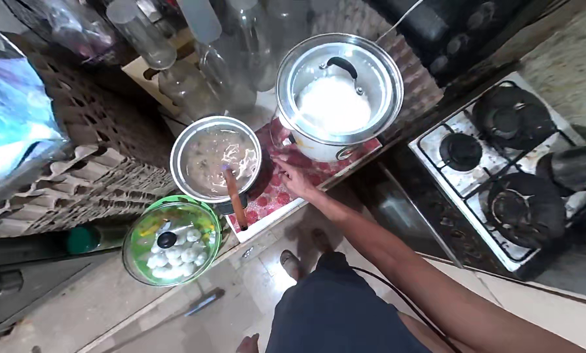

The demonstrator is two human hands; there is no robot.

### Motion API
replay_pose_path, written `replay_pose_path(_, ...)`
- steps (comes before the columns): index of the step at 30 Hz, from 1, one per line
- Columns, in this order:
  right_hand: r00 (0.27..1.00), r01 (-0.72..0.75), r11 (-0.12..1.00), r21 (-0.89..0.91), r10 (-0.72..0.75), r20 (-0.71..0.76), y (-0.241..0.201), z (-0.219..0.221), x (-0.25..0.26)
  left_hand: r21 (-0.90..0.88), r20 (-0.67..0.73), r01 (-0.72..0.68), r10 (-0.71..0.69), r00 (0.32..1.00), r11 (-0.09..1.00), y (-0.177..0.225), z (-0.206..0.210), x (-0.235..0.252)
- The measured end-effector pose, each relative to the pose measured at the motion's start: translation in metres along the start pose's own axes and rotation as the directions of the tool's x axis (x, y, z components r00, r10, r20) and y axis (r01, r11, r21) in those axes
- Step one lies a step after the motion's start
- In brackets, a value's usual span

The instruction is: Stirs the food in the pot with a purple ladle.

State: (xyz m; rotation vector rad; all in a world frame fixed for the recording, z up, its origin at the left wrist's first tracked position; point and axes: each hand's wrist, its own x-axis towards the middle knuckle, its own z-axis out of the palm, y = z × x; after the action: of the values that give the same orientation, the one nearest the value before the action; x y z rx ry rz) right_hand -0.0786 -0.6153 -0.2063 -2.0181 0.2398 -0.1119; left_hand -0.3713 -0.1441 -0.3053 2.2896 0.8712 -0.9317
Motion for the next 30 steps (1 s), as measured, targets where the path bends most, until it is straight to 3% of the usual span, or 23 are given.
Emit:
replay_pose_path(4,0.999,-0.001,1.0,-0.009,0.001,0.046,0.005,-0.003,0.008,0.021,-0.007,0.019,-0.019,1.0,1.0,-0.026,0.021,-0.004)
replay_pose_path(8,0.997,-0.001,1.0,-0.006,0.001,0.071,0.012,-0.003,0.01,0.04,0.056,0.066,-0.068,0.996,0.997,0.005,0.018,-0.044)
replay_pose_path(12,0.993,0.118,0.956,-0.27,-0.112,0.04,0.028,0.002,0.005,0.02,0.035,0.071,-0.071,0.997,0.997,0.003,0.029,-0.042)
replay_pose_path(15,0.994,0.066,0.928,-0.368,-0.028,0.108,0.009,-0.009,0.005,-0.013,-0.023,0.057,-0.057,0.998,0.998,-0.006,0.04,-0.028)
replay_pose_path(19,0.985,-0.002,0.936,-0.352,0.063,0.162,-0.007,-0.018,0.007,-0.014,0.019,0.063,-0.063,0.998,0.998,0.052,0.026,-0.048)
replay_pose_path(21,0.997,0.068,0.959,-0.275,-0.059,0.042,-0.005,-0.019,-0.01,-0.034,0.011,0.049,-0.049,0.999,0.998,0.056,0.029,-0.039)
replay_pose_path(23,0.986,0.139,0.974,-0.177,-0.153,-0.067,-0.029,-0.024,-0.028,-0.059,0.009,0.027,-0.026,1.0,0.998,0.052,0.032,-0.028)
replay_pose_path(26,0.958,0.258,0.961,-0.1,-0.268,-0.098,-0.105,-0.038,-0.052,0.025,0.041,-0.058,0.057,0.998,0.998,0.06,0.028,-0.015)
replay_pose_path(30,0.965,0.223,0.952,-0.211,-0.186,0.182,-0.185,-0.032,-0.057,0.05,0.058,-0.218,0.215,0.975,0.975,0.093,0.018,0.009)
